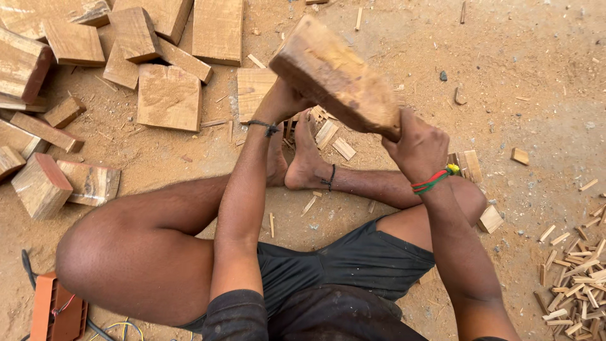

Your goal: The person sits on the ground and uses a wooden mallet to strike a chisel held against a small piece of wood. They repeatedly chip away at the wood, creating shavings, and occasionally adjust the position of the wood or clear debris from the work area.

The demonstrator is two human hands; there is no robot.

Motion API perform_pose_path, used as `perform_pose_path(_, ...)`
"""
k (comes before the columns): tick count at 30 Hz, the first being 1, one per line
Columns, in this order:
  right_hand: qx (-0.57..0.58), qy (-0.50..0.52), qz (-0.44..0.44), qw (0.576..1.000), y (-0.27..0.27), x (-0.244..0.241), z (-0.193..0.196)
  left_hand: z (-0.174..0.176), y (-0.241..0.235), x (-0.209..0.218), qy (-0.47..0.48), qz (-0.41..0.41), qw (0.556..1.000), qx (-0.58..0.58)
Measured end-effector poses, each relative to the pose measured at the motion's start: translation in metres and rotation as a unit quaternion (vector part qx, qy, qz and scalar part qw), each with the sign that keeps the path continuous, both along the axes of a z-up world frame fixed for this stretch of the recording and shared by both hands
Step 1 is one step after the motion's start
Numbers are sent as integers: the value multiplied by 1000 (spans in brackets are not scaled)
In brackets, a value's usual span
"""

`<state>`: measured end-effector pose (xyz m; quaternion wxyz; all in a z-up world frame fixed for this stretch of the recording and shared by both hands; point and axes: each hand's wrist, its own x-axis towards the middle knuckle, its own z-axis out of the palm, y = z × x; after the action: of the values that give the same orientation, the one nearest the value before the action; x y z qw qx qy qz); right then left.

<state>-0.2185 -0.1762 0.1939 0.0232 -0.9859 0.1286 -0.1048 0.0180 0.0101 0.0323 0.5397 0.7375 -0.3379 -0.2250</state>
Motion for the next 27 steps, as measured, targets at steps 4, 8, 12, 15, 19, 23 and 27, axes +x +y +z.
perform_pose_path(4, 49, -6, -9, 999, 12, 4, -16, -32, 8, -10, -68, 42, 994, -72)
perform_pose_path(8, 114, -17, -70, 991, 14, 0, -38, -31, 13, -4, 8, 81, 995, 57)
perform_pose_path(12, 108, 33, -99, 989, 0, -5, -47, -25, 10, -2, -41, 69, 997, -21)
perform_pose_path(15, 112, 85, -142, 980, -7, -9, -62, -37, 1, -7, -22, 56, 998, 7)
perform_pose_path(19, 138, 89, -176, 971, -21, -18, -87, -63, 5, 0, -13, 84, 996, -24)
perform_pose_path(23, 149, 75, -204, 965, -53, -30, -124, -77, 21, 19, 64, 311, 945, -72)
perform_pose_path(27, 237, 86, -255, 934, -80, -37, -162, -57, 55, 44, -126, 375, 915, -82)
